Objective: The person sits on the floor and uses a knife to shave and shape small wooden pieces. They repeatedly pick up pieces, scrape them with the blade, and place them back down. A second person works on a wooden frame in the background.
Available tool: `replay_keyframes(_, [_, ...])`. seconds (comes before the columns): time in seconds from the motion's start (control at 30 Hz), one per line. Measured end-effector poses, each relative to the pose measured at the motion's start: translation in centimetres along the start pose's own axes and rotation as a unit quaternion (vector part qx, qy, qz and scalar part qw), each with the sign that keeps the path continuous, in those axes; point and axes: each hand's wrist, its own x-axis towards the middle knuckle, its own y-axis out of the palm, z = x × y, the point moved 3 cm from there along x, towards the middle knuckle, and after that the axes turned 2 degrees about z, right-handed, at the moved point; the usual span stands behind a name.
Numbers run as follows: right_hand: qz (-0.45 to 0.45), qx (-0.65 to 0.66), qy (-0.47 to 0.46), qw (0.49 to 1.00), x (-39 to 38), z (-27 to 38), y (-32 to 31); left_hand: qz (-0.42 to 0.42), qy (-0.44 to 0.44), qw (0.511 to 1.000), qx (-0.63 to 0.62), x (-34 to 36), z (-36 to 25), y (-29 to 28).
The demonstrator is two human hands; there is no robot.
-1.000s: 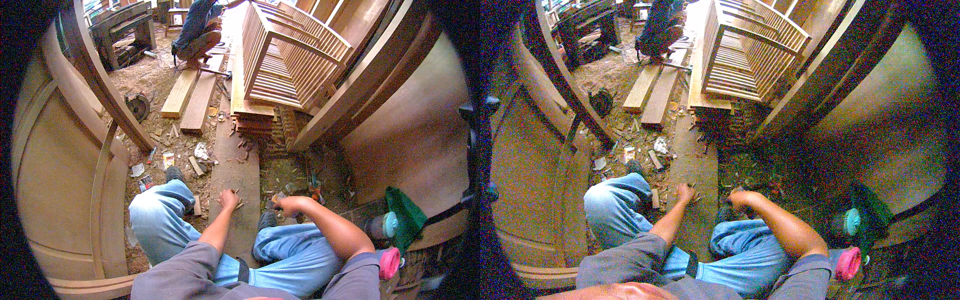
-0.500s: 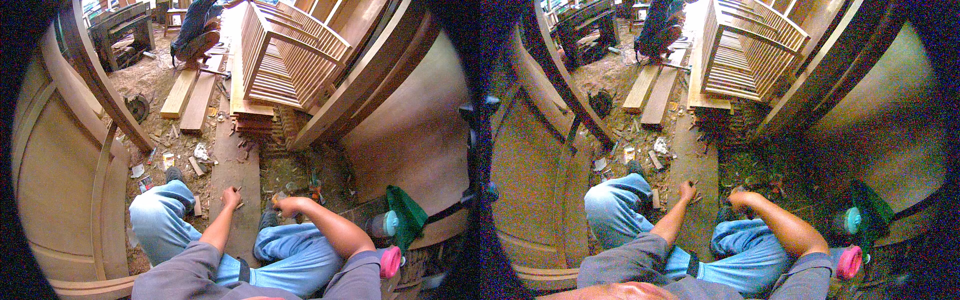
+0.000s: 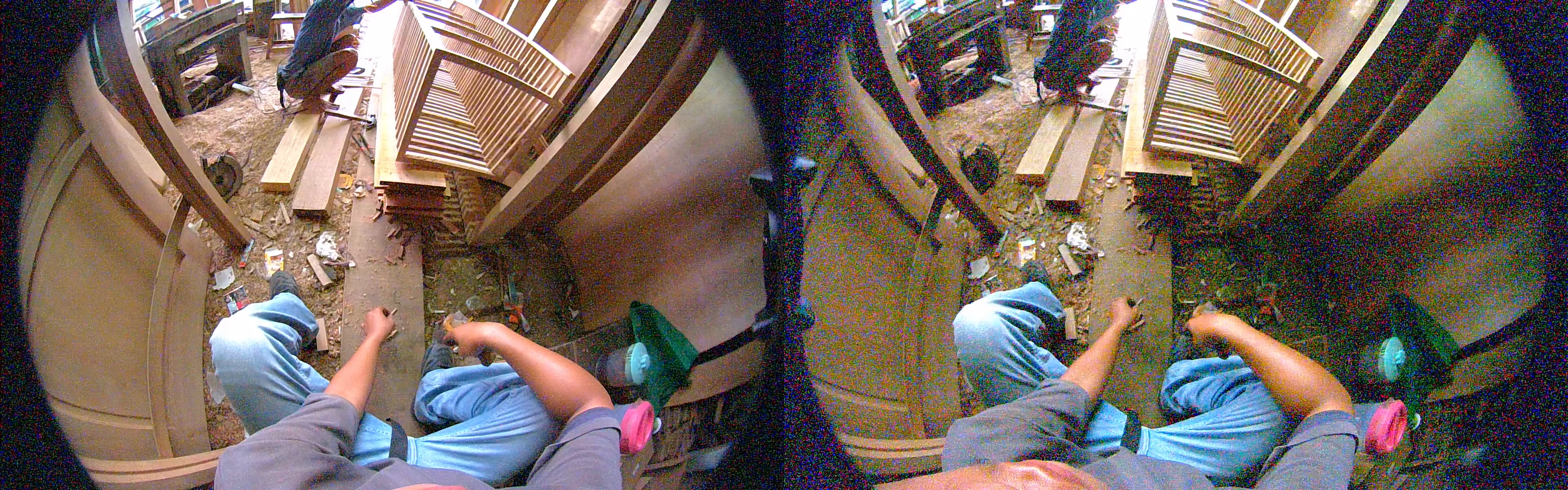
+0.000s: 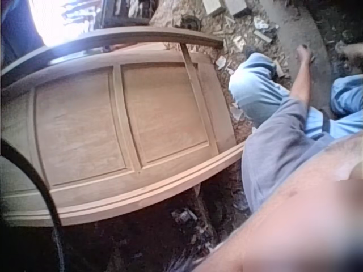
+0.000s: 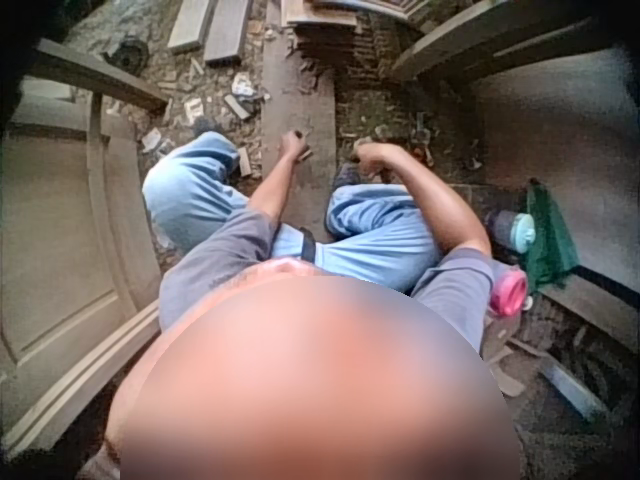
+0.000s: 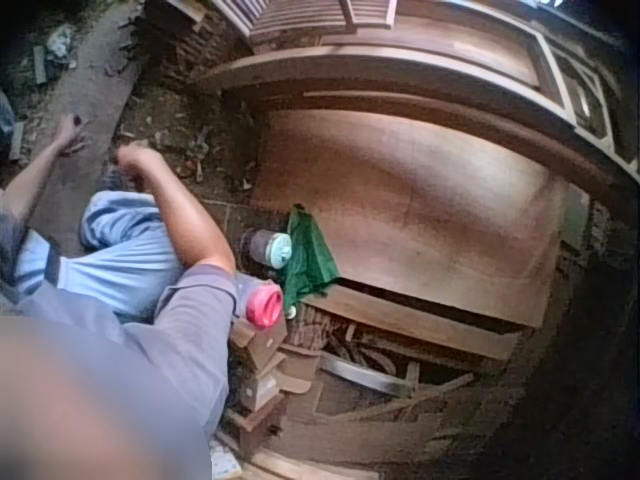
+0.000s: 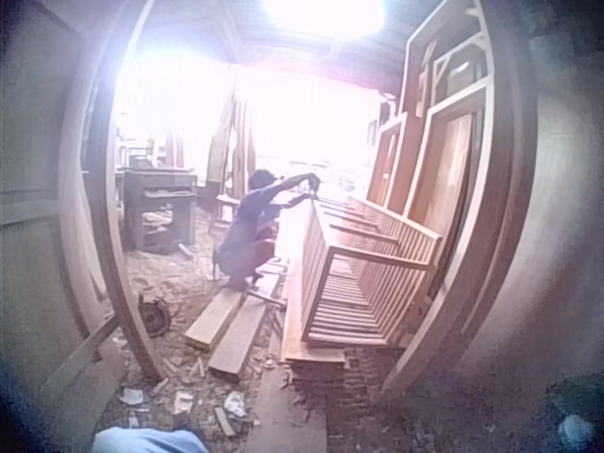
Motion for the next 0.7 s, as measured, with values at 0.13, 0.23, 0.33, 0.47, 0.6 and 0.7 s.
replay_keyframes(0.13, [-0.006, 0.053, 0.008, 0.999, 0.6, -0.3, 0.6, 0.019, -0.004, 1.000, 0.001, -0.4, 0.0, 0.2])
replay_keyframes(0.23, [0.004, 0.102, 0.020, 0.995, 0.6, -0.5, 0.9, 0.009, 0.009, 1.000, 0.001, -0.6, -0.3, 0.0])
replay_keyframes(0.33, [0.010, 0.095, 0.020, 0.995, 0.3, -0.4, 0.8, -0.003, 0.013, 1.000, -0.003, -0.9, -0.6, -0.3])
replay_keyframes(0.47, [0.018, 0.110, 0.033, 0.993, -0.7, 0.6, 0.1, -0.024, 0.024, 0.999, -0.012, -1.4, -1.0, -0.8])
replay_keyframes(0.6, [-0.020, 0.034, 0.017, 0.999, -2.8, 2.1, -1.4, -0.021, 0.021, 0.999, -0.044, -0.8, -2.0, -0.9])
replay_keyframes(0.7, [-0.203, 0.074, -0.024, 0.976, -5.7, 2.5, -4.1, -0.011, 0.056, 0.989, -0.136, 0.9, -4.8, -1.8])
